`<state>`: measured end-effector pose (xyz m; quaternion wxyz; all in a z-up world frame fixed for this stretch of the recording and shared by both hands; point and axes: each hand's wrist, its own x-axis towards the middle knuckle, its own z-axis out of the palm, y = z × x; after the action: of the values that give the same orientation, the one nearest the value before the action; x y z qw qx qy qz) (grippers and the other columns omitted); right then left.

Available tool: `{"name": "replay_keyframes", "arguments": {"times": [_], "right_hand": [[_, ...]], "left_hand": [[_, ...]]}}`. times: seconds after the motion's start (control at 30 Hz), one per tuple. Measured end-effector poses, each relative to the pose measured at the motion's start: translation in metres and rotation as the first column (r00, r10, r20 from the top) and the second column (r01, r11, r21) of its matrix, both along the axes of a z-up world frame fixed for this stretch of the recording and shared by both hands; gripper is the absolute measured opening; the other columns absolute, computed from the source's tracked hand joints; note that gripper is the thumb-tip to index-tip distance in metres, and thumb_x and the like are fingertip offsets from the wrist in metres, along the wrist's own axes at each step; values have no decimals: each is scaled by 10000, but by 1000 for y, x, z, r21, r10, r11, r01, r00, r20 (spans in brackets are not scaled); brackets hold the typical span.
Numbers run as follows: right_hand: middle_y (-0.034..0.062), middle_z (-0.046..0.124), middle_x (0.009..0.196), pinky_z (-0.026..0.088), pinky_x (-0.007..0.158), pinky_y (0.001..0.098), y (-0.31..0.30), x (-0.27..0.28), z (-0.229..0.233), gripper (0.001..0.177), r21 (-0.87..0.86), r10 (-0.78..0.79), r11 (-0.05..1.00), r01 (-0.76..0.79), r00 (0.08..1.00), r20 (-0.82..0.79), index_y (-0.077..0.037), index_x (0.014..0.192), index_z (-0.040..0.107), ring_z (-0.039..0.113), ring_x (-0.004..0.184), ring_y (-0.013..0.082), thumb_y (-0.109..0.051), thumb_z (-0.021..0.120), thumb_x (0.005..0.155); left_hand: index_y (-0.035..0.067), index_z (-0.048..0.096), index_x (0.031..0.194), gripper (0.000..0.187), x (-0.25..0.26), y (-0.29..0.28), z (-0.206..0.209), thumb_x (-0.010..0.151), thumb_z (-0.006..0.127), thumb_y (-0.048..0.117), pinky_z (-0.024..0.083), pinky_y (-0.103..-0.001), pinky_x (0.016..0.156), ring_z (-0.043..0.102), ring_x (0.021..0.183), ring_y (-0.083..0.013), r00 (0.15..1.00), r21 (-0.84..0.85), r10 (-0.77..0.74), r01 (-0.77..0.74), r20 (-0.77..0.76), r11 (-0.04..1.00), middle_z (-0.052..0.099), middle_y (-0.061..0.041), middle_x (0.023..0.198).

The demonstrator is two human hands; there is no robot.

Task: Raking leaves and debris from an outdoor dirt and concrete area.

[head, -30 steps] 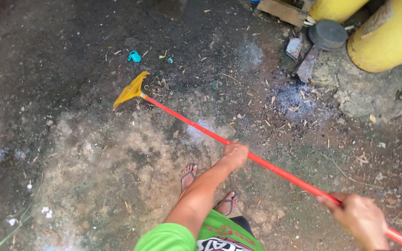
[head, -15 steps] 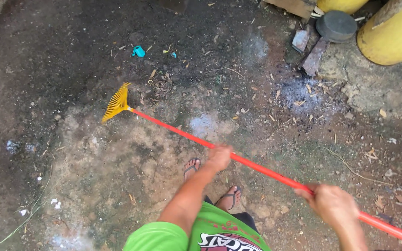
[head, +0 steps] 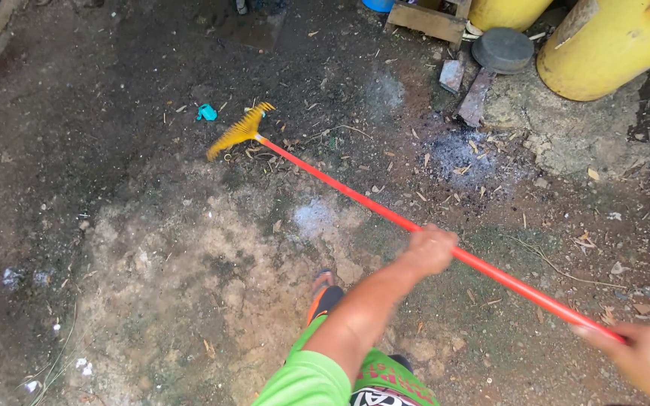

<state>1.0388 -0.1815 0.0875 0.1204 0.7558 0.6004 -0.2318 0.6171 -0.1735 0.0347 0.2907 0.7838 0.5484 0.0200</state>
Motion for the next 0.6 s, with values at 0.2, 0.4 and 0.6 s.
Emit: {"name": "replay_keyframes", "arguments": {"times": [0.2, 0.4, 0.6], "right_hand": [[113, 754, 749, 607, 697, 452, -23, -259, 44, 603, 14, 207, 978, -208, 977, 48, -244, 1017, 825, 753, 734, 303, -756, 557, 844], [186, 739, 785, 575, 692, 542, 46, -459, 16, 378, 126, 409, 912, -390, 887, -215, -156, 1037, 740, 731, 755, 401, -486, 578, 952], [224, 735, 929, 566, 822, 540, 105, -567, -14, 249, 45, 485, 867, -497, 817, -313, -106, 1123, 697, 724, 911, 420, -262, 572, 974]], "left_hand": [[135, 756, 898, 136, -167, 49, -109, 796, 670, 108, 596, -428, 852, 668, 1050, -288, 934, 196, 236, -186, -269, 963, 741, -66, 1036], [102, 663, 1159, 263, -321, 83, -80, 907, 642, 174, 554, -511, 937, 479, 1346, -331, 776, 234, 522, -467, -353, 853, 596, -116, 1333], [130, 498, 1379, 499, -372, 95, -101, 911, 641, 232, 478, -570, 1045, 225, 1544, -369, 682, 45, 648, -676, -340, 735, 296, -131, 1618]]}}
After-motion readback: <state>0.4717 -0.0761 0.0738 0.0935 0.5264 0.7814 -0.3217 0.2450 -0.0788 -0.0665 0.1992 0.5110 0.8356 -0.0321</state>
